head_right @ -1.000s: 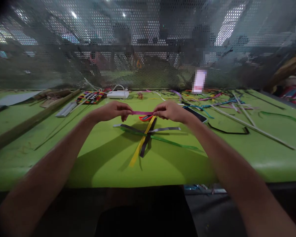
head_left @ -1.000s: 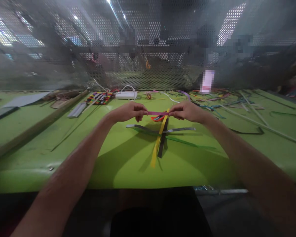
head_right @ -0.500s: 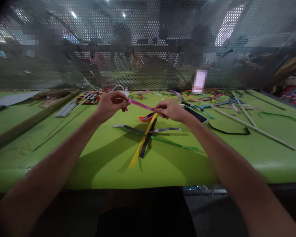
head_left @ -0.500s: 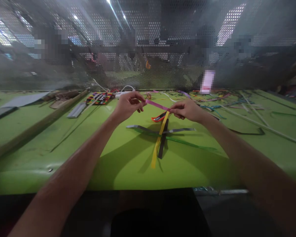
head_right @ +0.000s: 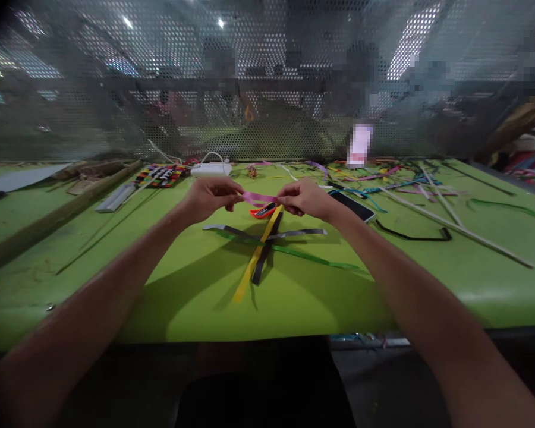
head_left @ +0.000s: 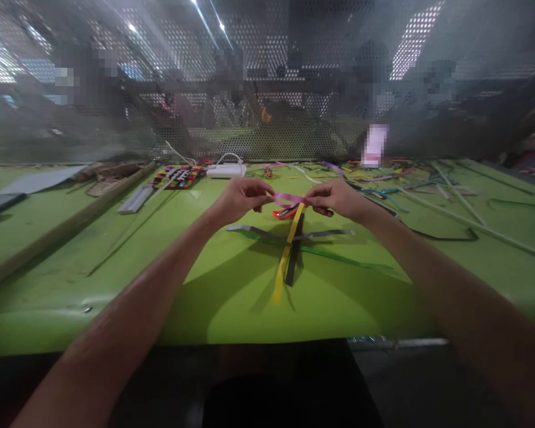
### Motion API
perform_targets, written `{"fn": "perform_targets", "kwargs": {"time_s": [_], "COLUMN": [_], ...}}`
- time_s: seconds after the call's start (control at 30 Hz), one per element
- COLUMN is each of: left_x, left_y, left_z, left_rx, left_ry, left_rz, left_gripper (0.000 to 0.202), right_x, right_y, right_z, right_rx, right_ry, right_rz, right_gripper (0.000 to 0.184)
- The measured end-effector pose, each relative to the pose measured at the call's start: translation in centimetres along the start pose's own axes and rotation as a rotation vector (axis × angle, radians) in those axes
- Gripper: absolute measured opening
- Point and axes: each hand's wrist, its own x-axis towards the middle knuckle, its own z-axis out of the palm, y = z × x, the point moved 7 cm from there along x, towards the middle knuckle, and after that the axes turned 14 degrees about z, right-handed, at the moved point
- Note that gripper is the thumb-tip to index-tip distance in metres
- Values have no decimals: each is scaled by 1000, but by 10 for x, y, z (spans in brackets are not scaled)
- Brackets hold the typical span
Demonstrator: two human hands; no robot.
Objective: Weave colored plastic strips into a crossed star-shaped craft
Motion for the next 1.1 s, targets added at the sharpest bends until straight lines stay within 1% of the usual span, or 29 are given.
{"fn": "perform_targets", "kwargs": {"time_s": [0.1, 0.17, 0.33, 0.37, 0.43, 0.47, 0.5, 0.53, 0.6, 0.67, 0.7, 0.77, 0.83, 0.97, 1.03, 1.1], "left_x": [-2, -3, -11, -14, -16, -15, -13, -11, -6, -3, -3, -2, -2, -3, -2, 0], "left_y": [4, 8, 12, 12, 11, 9, 6, 3, -4, -8, -8, -5, 0, 10, 12, 12], "left_z": [9, 15, 33, 37, 41, 41, 39, 34, 21, 6, 1, -5, -7, -9, -8, -4], "left_rx": [-24, -28, -12, -21, -32, -28, -14, 6, 39, 55, 58, 54, 63, 138, 162, 159], "left_ry": [-86, -163, -446, -487, -509, -483, -431, -353, -141, 70, 149, 241, 275, 280, 258, 200], "left_rz": [-31, -44, -94, -106, -126, -132, -138, -144, -145, -111, -78, 1, 64, 140, 168, 164], "left_gripper": [43, 41, 37, 37, 36, 34, 32, 30, 28, 35, 40, 46, 46, 46, 46, 43], "right_x": [2, 3, -1, -2, -3, -4, -4, -4, -4, -3, -3, -2, -2, -1, 0, 0], "right_y": [3, 5, 1, -1, -3, -4, -5, -5, -6, -6, -5, -3, -2, 0, 1, 2], "right_z": [0, 0, -12, -15, -19, -19, -19, -18, -14, -10, -8, -6, -4, -3, -3, -3], "right_rx": [-17, -32, -43, -32, -9, -2, 0, -3, -14, -16, -9, 12, 25, 42, 54, 51], "right_ry": [-3, 1, 62, 75, 94, 97, 96, 93, 84, 73, 68, 54, 39, 11, 4, 10], "right_rz": [13, 31, 11, 5, 2, 3, 3, 2, 5, 15, 24, 40, 51, 47, 44, 41], "right_gripper": [47, 47, 50, 50, 50, 50, 50, 50, 50, 50, 49, 48, 48, 48, 47, 47]}}
